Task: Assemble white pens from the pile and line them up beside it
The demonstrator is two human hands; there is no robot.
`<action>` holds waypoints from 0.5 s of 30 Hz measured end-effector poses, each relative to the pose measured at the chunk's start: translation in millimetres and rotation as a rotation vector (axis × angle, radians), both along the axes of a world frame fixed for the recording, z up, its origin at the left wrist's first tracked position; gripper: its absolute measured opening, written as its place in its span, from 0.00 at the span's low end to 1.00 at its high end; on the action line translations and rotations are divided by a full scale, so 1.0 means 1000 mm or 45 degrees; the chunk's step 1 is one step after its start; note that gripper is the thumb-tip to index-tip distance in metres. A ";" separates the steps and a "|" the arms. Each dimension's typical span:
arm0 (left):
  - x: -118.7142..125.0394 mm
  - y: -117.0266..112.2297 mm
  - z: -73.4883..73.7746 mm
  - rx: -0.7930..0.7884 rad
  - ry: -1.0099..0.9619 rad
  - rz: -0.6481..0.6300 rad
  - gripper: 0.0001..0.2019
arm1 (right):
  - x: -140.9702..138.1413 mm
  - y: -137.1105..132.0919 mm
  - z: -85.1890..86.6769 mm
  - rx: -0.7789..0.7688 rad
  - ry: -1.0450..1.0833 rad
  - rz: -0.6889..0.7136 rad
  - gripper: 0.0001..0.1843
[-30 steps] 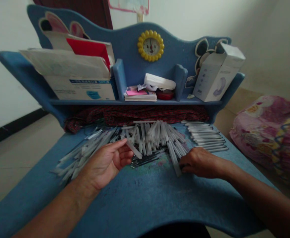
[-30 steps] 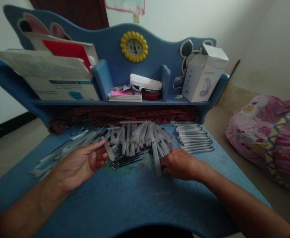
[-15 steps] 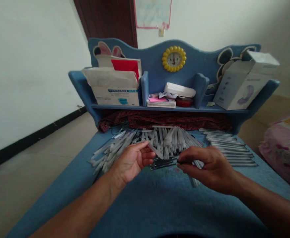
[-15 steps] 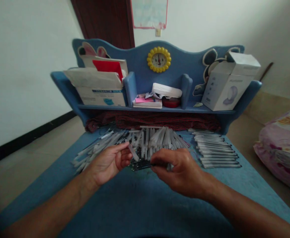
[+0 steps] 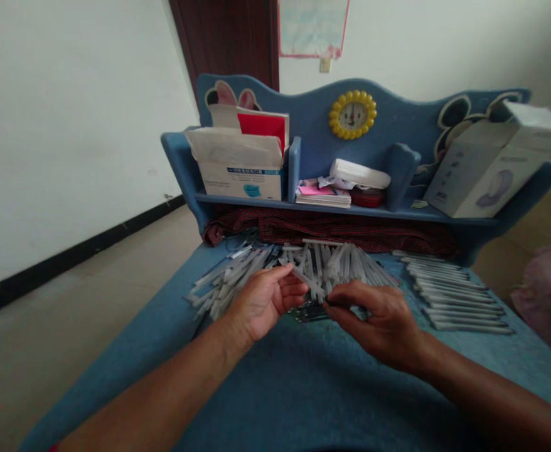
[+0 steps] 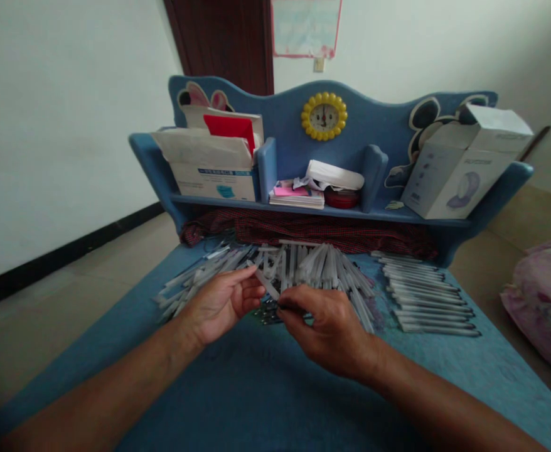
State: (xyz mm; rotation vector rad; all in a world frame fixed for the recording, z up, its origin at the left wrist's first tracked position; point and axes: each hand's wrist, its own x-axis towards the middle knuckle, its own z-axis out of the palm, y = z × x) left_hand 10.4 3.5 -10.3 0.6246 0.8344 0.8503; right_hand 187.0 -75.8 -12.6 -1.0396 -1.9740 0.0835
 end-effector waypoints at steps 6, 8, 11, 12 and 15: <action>0.000 -0.001 -0.002 0.065 0.018 -0.022 0.08 | -0.001 0.001 -0.002 -0.010 0.031 0.006 0.03; 0.000 -0.001 -0.003 0.085 0.019 -0.017 0.08 | 0.000 0.001 -0.003 -0.020 0.036 0.000 0.03; 0.001 -0.001 -0.003 0.090 0.014 -0.002 0.08 | 0.000 0.002 -0.006 -0.044 0.044 -0.011 0.03; 0.001 -0.001 -0.003 0.091 0.012 0.001 0.08 | 0.000 0.002 -0.006 -0.059 0.051 -0.014 0.03; 0.001 -0.001 -0.002 0.108 0.008 0.005 0.08 | 0.001 0.005 -0.008 -0.108 0.109 -0.020 0.03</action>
